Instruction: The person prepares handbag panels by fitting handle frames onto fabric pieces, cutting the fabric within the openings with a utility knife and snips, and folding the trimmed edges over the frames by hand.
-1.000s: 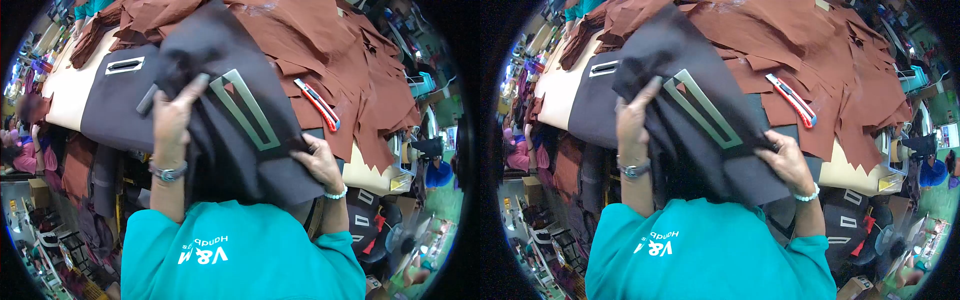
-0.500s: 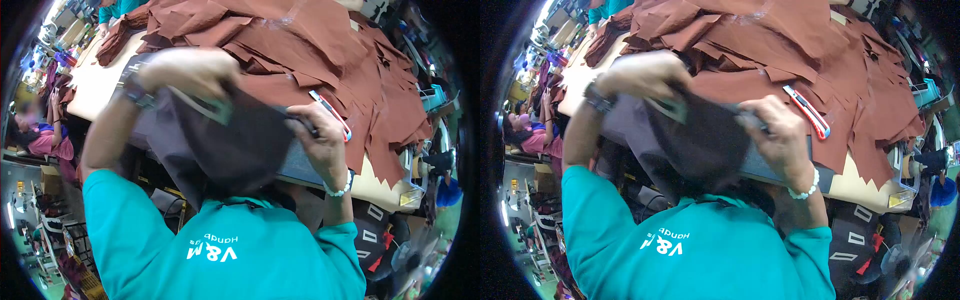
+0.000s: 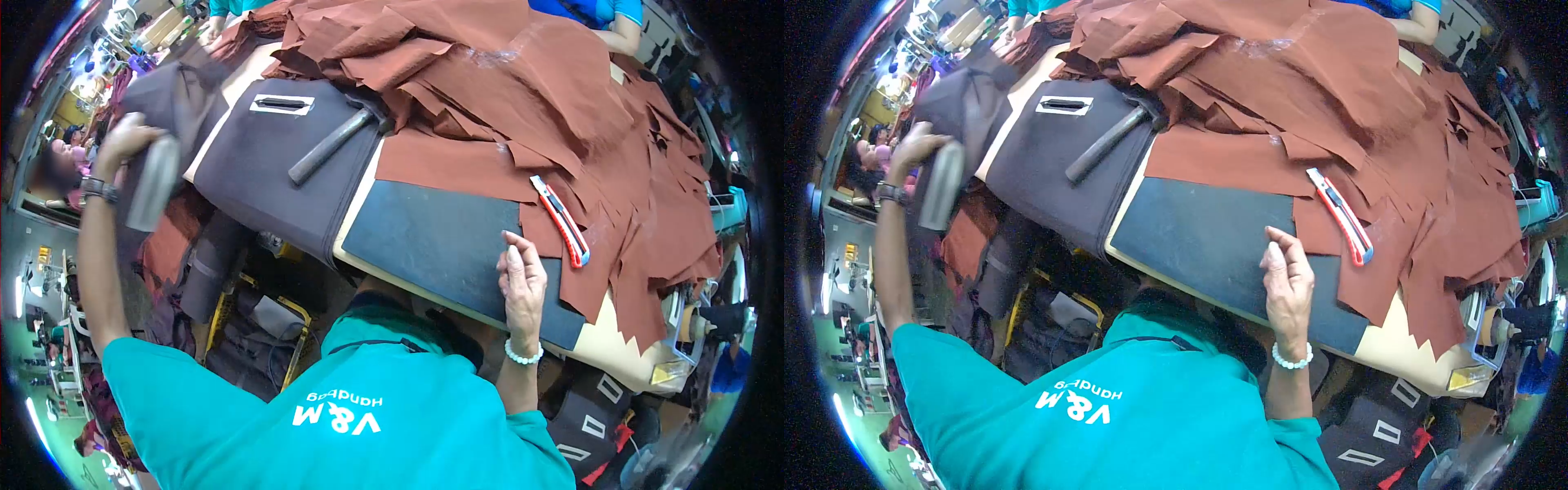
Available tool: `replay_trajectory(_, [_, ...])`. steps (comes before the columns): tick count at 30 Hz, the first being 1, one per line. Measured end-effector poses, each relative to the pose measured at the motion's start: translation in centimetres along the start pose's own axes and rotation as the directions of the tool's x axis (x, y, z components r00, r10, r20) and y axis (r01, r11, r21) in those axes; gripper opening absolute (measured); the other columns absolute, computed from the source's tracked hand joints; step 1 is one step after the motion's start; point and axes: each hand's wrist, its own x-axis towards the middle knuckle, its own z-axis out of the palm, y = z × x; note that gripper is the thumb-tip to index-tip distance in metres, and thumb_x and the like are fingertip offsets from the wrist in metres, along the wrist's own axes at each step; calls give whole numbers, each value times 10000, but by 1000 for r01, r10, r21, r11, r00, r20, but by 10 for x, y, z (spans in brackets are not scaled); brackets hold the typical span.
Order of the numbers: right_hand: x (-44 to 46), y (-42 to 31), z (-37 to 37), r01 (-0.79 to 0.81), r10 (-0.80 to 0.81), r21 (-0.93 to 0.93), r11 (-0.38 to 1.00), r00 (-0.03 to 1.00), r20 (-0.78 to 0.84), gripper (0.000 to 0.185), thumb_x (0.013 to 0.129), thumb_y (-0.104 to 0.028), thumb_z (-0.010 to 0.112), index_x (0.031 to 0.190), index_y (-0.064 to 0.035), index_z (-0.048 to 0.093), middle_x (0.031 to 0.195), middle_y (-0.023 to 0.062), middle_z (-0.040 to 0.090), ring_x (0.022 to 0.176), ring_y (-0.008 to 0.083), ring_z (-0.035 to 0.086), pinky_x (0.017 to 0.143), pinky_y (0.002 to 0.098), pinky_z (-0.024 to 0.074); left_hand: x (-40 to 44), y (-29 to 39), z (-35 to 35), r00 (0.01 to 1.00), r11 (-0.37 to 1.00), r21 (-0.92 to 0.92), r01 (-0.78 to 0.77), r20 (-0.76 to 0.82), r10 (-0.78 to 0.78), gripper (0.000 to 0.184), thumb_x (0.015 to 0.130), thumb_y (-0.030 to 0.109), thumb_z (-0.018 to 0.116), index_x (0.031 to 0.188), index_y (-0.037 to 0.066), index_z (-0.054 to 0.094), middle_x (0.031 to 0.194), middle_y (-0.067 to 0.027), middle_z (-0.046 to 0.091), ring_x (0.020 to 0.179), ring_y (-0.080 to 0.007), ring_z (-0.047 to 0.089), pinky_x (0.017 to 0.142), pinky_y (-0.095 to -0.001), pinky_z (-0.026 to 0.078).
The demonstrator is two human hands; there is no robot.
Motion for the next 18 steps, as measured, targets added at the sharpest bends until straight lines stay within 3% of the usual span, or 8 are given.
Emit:
replay_trajectory(1, [-1, 0, 1, 4, -4, -8, 1000, 1000, 8, 255, 951, -185, 488, 1135, -19, 549, 761, -47, 488, 563, -3, 341, 480, 143, 273, -5, 30, 26, 986, 987, -6, -159, 58, 159, 442, 719, 350, 719, 801, -65, 590, 788, -124, 559, 746, -196, 531, 622, -332, 447])
replay_trajectory(2, [-2, 0, 2, 8, -7, -18, 1000, 1000, 13, 257, 954, -186, 484, 1140, -19, 549, 764, -42, 495, 564, 0, 350, 482, 146, 282, -30, 87, 48, 984, 922, -383, -49, 142, 111, 446, 745, 370, 705, 824, -51, 578, 809, -72, 512, 757, -145, 466, 630, -298, 430])
replay_trajectory(3, [-2, -3, 4, 31, -31, -3, 1000, 999, 6, 263, 959, -189, 475, 1147, -21, 548, 765, -38, 502, 563, 2, 358, 483, 146, 288, -19, 99, 104, 939, 743, -660, -114, 172, 297, 482, 748, 396, 704, 868, -51, 569, 831, -60, 509, 737, -130, 445, 611, -293, 425])
replay_trajectory(4, [-3, -9, 8, 53, -53, 11, 999, 999, -5, 268, 963, -193, 466, 1154, -23, 546, 766, -35, 509, 563, 4, 366, 484, 146, 294, -71, 172, 89, 939, 750, -660, -32, 238, 249, 513, 759, 423, 693, 888, -56, 559, 842, -50, 494, 756, -115, 437, 599, -282, 422])
replay_trajectory(5, [-6, -17, 12, 75, -75, 22, 997, 997, -20, 273, 968, -197, 458, 1162, -25, 545, 767, -31, 515, 563, 6, 375, 485, 146, 300, -86, 207, 117, 915, 622, -774, -122, 155, 373, 454, 791, 385, 682, 865, -51, 581, 820, -25, 519, 734, -89, 447, 597, -280, 427])
replay_trajectory(7, [-14, -39, 21, 80, -80, 58, 995, 997, 1, 285, 976, -207, 439, 1173, -29, 543, 769, -23, 527, 564, 8, 391, 486, 145, 312, -136, 280, 108, 680, 108, -993, 48, 111, 725, 200, 869, 188, 625, 955, 9, 649, 863, 1, 650, 749, -58, 569, 671, -236, 477])
replay_trajectory(13, [-20, -41, 42, -60, 68, 291, 955, 998, -17, 257, 980, -226, 414, 1166, -49, 431, 744, 18, 526, 514, 12, 370, 444, 135, 278, -190, 352, 133, 765, -396, -883, 252, -69, 641, 172, 882, 129, 616, 974, -10, 659, 917, -28, 664, 826, -71, 579, 754, -228, 468])
replay_trajectory(18, [-13, -20, 40, -32, 64, 334, 942, 994, -87, 200, 975, -260, 438, 1038, -71, 427, 734, 46, 553, 466, 22, 380, 414, 142, 275, -192, 353, 152, 870, -474, -847, 242, -28, 493, 150, 867, 110, 634, 956, -7, 661, 942, -33, 663, 829, -83, 591, 760, -232, 470])
